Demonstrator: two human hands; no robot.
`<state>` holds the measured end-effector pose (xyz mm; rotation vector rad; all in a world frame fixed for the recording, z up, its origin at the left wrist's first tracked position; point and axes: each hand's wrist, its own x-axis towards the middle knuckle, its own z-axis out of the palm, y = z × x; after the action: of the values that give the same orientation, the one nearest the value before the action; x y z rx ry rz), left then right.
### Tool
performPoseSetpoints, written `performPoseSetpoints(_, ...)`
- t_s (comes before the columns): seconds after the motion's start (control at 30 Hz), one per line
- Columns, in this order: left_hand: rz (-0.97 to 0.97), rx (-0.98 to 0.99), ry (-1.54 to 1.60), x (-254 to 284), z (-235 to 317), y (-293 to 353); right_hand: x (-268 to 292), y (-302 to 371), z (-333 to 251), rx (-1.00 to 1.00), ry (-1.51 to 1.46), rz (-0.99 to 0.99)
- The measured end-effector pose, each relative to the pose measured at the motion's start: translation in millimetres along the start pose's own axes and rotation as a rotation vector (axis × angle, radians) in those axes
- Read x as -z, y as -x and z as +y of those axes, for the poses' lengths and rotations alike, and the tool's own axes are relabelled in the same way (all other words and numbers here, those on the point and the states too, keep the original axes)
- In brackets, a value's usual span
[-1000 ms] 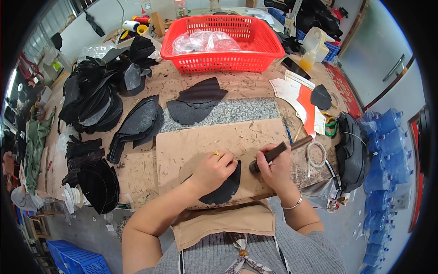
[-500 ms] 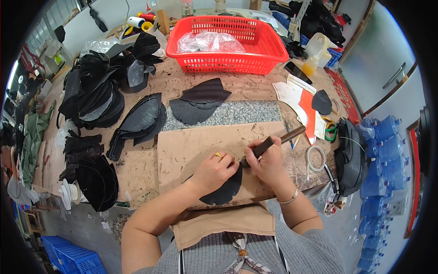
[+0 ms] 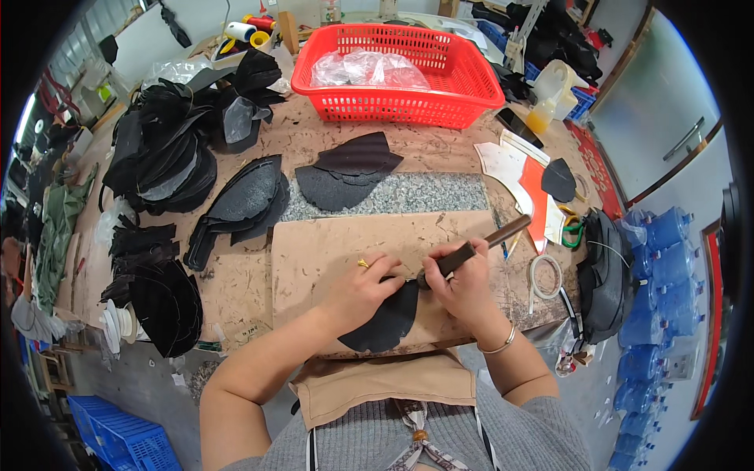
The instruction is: Hammering and flattening the edges of leather shoe components on a workbench.
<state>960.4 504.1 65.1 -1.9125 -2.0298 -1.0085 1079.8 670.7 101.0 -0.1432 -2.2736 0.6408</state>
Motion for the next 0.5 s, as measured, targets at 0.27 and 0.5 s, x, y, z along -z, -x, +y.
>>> performPoseSetpoints(0.27,-0.113,0.097,0.055,-8.9,-5.9,8.3,-7.2,0.4,2.0,0.009,0.011,-0.022)
performPoseSetpoints(0.5,-0.19,-0.112,0.008,-40.4,-13.8,-44.6,44.0,-20.8,-11.0,0.027,0.103,0.248)
